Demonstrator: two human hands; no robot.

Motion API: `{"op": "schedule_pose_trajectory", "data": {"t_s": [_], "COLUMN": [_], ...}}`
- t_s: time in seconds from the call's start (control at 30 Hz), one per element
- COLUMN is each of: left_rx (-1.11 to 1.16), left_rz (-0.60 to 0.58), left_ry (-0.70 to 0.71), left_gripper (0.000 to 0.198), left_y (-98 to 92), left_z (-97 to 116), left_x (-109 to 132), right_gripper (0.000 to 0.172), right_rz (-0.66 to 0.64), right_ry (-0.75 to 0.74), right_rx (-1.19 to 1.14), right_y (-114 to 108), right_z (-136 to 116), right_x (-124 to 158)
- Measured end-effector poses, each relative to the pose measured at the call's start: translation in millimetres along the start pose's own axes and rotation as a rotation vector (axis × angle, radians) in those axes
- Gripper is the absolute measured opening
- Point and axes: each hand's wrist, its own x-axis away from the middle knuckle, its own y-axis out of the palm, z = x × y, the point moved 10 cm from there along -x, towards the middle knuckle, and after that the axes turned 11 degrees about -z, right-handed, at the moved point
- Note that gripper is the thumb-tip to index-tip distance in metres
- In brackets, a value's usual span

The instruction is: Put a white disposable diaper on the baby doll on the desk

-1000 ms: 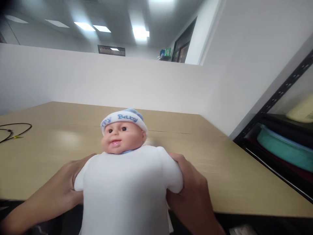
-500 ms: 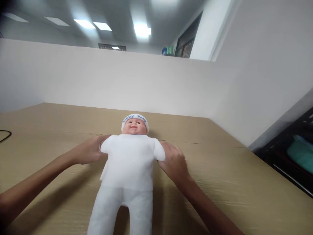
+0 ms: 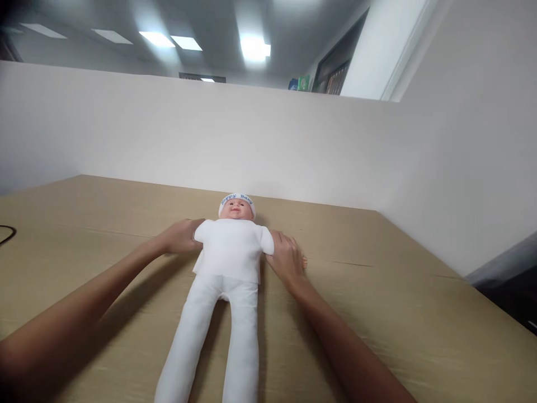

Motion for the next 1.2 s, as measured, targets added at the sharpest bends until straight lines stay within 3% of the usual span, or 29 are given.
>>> {"op": "schedule_pose_trajectory", "data": {"t_s": [0.17, 0.27, 0.33, 0.43, 0.53, 0.6, 0.9, 1.07, 1.2], "left_rx": [-0.064, -0.084, -0.105, -0.127, -0.050, -0.002, 0.051, 0.081, 0.062], "left_rz": [-0.030, -0.036, 0.001, 0.158, 0.276, 0.307, 0.336, 0.303, 0.353], "left_ry": [-0.034, -0.063, -0.062, -0.008, -0.029, -0.066, -0.086, -0.063, -0.109], "left_gripper": [0.036, 0.042, 0.049, 0.064, 0.067, 0.067, 0.065, 0.065, 0.062], "left_y": [7.3, 13.6, 18.0, 18.8, 19.3, 19.2, 11.7, 17.5, 21.8], "left_z": [-19.1, -31.2, -40.8, -56.9, -84.4, -99.6, -104.6, -106.5, -104.6], "left_x": [-37.9, -48.5, -40.9, -6.2, 30.9, 42.1, 25.1, 33.1, 51.0], "right_gripper": [0.029, 0.035, 0.042, 0.051, 0.050, 0.050, 0.066, 0.063, 0.068], "right_rz": [-0.057, -0.104, -0.133, -0.167, -0.193, -0.192, -0.160, -0.125, -0.053], "right_ry": [-0.035, -0.088, -0.140, -0.157, -0.124, -0.112, -0.072, -0.082, -0.045], "right_rx": [-0.022, -0.062, -0.139, -0.282, -0.337, -0.337, -0.305, -0.294, -0.253], "right_y": [24.2, 28.7, 26.5, 20.1, 18.8, 20.6, 36.0, 36.7, 26.5], "right_z": [12.3, 22.6, 31.9, 52.6, 69.8, 75.1, 91.1, 90.1, 79.5], "right_x": [-25.1, -24.4, -14.6, 5.5, 18.7, 19.9, 5.6, 13.0, 30.8]}}
